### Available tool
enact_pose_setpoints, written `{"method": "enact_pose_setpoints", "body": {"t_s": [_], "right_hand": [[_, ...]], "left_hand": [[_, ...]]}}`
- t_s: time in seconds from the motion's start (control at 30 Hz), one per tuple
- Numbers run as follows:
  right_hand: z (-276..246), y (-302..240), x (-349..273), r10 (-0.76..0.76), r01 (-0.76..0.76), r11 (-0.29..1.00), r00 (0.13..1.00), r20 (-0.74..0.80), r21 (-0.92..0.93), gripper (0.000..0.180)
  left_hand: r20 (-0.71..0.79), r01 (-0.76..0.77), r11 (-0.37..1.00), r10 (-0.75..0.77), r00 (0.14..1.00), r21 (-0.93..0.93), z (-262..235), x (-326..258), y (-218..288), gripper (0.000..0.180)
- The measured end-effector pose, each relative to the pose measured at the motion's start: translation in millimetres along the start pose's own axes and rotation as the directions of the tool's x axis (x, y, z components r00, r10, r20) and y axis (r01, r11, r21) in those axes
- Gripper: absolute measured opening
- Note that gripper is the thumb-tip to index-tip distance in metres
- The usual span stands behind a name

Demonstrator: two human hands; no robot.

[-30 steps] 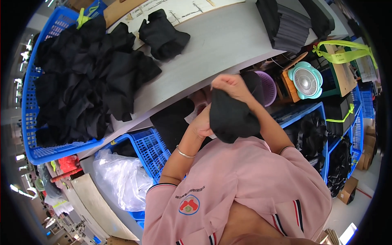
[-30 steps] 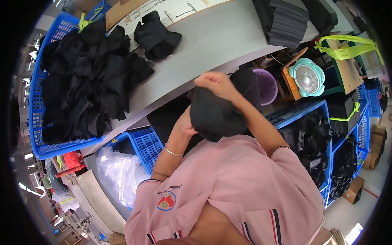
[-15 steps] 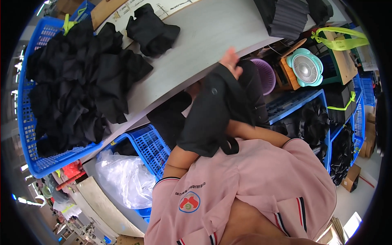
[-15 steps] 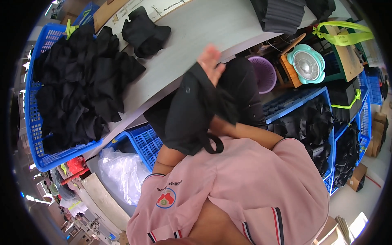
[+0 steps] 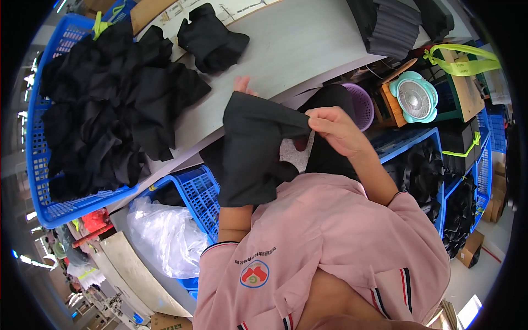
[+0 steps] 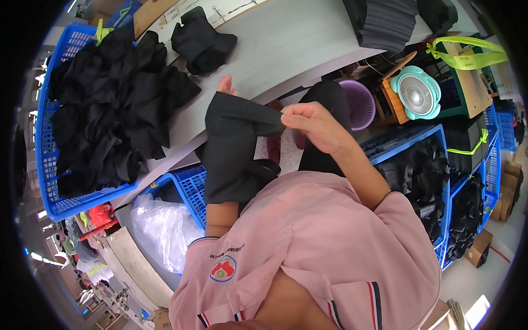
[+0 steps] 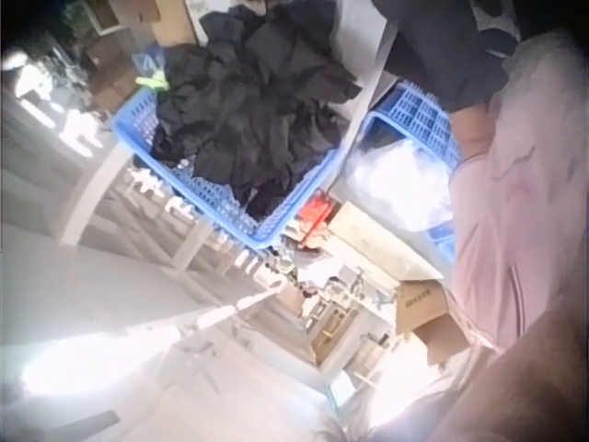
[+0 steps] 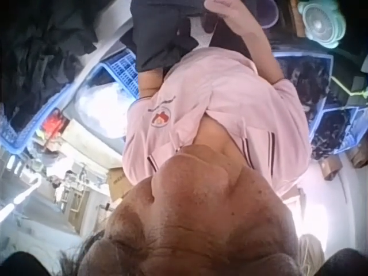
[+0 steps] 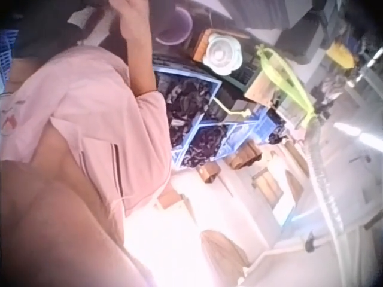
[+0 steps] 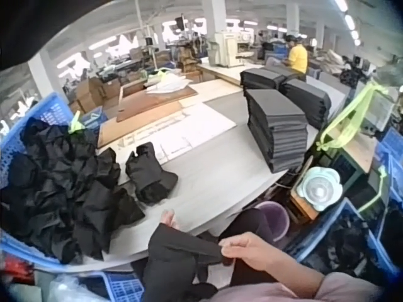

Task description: Inspecting and preparing black fabric components at a factory workbench.

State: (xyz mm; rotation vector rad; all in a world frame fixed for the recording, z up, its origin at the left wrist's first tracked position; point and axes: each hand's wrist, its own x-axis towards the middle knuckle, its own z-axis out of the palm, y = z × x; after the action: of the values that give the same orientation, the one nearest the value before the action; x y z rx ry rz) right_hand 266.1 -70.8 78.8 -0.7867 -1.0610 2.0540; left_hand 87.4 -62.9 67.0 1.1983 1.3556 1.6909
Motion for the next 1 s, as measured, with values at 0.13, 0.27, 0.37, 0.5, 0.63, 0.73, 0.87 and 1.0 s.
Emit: {"method": "enact_pose_setpoints", "body": {"t_s": [0.13,0.27,0.37,0.5,0.63,0.73,0.87,1.0], "right_hand": [[-1.3,-12.8,-1.0,-0.15,0.151,0.988,0.987,0.062,-0.019,0.021],[-1.5,-31.2,37.7,-0.218,0.191,0.972,0.952,-0.216,-0.136,0.02],[-4.1,-36.0,48.2,-0.333,0.269,0.939,0.867,-0.37,-0.215,0.019],[6.2,-19.5,20.2,-0.707,0.361,0.625,0.637,-0.306,-0.692,0.036],[20.6,2.3,6.5,-0.812,0.251,-0.033,0.558,0.173,-0.968,0.061],[12.2,6.1,20.4,-0.855,0.208,-0.186,0.447,0.262,-0.96,0.055],[-6.7,7.5,25.7,-0.794,0.225,-0.097,0.57,0.211,-0.97,0.038],[-11.1,14.1,11.1,-0.718,0.227,0.027,0.682,0.139,-0.973,0.037]], "left_hand": [[0.255,0.646,0.603,-0.608,0.752,-0.468,-24.5,11.8,11.4,0.047],[0.772,-0.236,0.971,0.173,0.611,-0.032,-39.6,-23.5,14.7,0.039],[0.65,0.626,0.691,-0.295,0.701,-0.361,-5.2,-34.8,-8.1,0.043],[0.632,-0.665,0.467,0.253,0.732,0.583,-18.7,-19.4,-12.9,0.048],[0.603,-0.628,0.574,0.269,0.751,0.525,-27.1,-15.0,-5.0,0.044],[0.659,-0.59,0.562,0.103,0.745,0.579,-17.7,-22.8,-8.3,0.044],[0.714,-0.574,0.543,-0.07,0.697,0.613,-17.1,-36.3,-18.4,0.043],[0.739,-0.592,0.538,-0.09,0.668,0.601,-26.2,-41.8,-28.9,0.043]]}}
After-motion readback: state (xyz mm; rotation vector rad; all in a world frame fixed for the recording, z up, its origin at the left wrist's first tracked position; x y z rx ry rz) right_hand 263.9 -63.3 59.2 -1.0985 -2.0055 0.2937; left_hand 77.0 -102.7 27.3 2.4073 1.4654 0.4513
